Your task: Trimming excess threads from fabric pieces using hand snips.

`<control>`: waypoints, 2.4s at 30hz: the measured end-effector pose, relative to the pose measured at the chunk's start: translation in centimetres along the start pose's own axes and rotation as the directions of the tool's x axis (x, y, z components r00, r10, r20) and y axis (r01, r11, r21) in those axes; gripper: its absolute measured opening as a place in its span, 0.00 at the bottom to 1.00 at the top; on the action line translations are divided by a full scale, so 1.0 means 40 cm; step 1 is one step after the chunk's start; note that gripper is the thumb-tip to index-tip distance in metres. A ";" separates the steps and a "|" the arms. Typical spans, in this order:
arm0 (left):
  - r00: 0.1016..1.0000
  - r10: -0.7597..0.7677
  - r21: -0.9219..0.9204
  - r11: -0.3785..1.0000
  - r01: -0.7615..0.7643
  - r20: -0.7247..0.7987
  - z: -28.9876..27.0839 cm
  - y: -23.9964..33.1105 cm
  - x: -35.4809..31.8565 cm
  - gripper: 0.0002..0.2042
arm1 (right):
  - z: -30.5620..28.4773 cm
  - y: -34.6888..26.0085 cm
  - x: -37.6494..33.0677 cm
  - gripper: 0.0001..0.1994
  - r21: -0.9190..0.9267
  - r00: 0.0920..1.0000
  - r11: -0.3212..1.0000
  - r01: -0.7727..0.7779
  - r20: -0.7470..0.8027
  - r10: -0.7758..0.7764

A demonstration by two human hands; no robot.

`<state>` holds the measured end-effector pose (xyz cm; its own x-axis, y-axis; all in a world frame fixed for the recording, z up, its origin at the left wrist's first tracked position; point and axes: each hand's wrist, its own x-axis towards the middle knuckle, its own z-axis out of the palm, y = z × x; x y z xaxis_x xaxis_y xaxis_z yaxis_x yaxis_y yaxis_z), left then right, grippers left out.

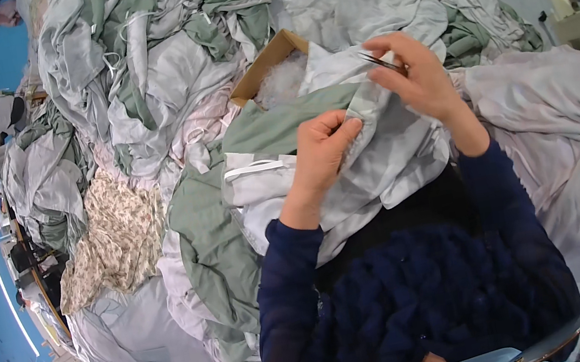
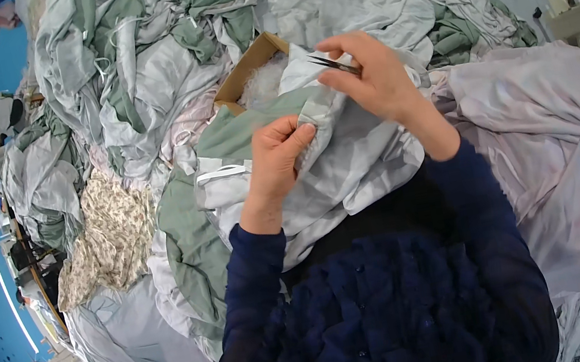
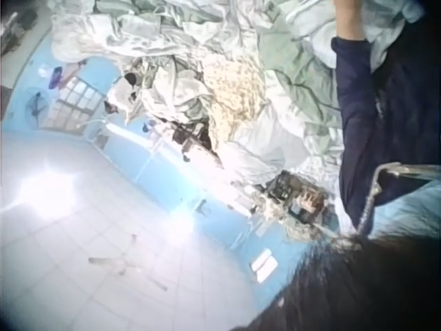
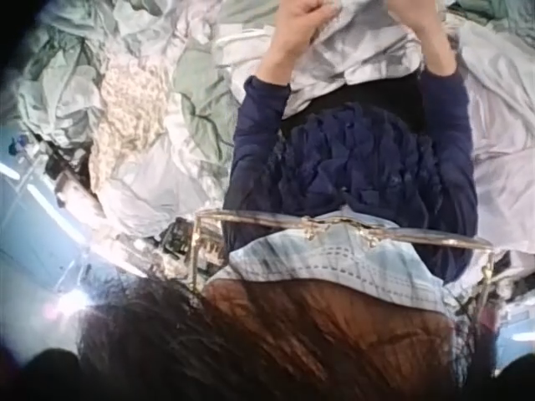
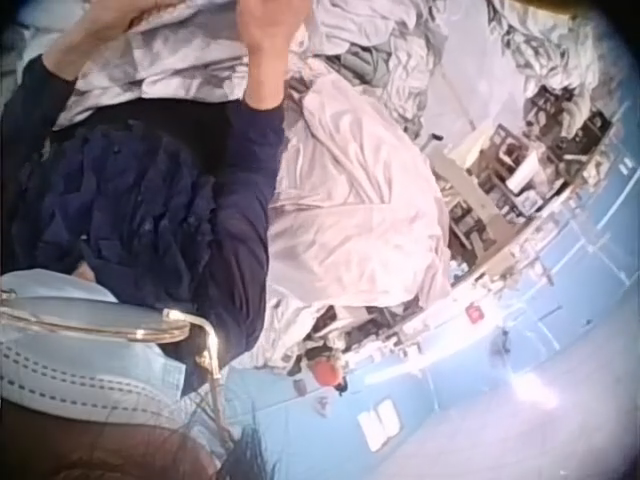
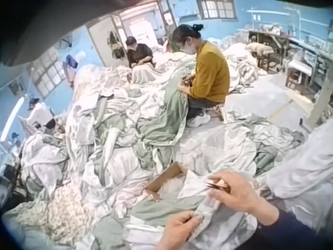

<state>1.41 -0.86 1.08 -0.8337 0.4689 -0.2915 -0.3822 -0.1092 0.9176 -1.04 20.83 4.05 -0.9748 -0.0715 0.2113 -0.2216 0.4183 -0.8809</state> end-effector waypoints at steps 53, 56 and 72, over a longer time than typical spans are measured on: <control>0.967 0.151 -0.300 0.931 -0.209 -0.208 0.177 -0.089 -0.127 0.06 | 0.005 -0.133 -0.292 0.11 -0.279 0.982 0.953 0.116 -0.111 -0.152; 0.971 0.139 -0.312 0.930 -0.196 -0.195 0.171 -0.094 -0.128 0.06 | 0.007 -0.123 -0.297 0.11 -0.161 0.988 0.985 0.057 -0.131 -0.078; 0.961 0.197 -0.235 0.942 -0.241 -0.196 0.175 -0.096 -0.124 0.05 | -0.005 -0.125 -0.295 0.12 -0.197 0.993 0.978 0.068 -0.083 -0.086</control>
<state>9.80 3.38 0.90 -0.9542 0.2575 -0.1524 -0.2530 -0.4220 0.8706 11.56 19.78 6.06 -0.9467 -0.0315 0.3204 -0.2779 0.5822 -0.7640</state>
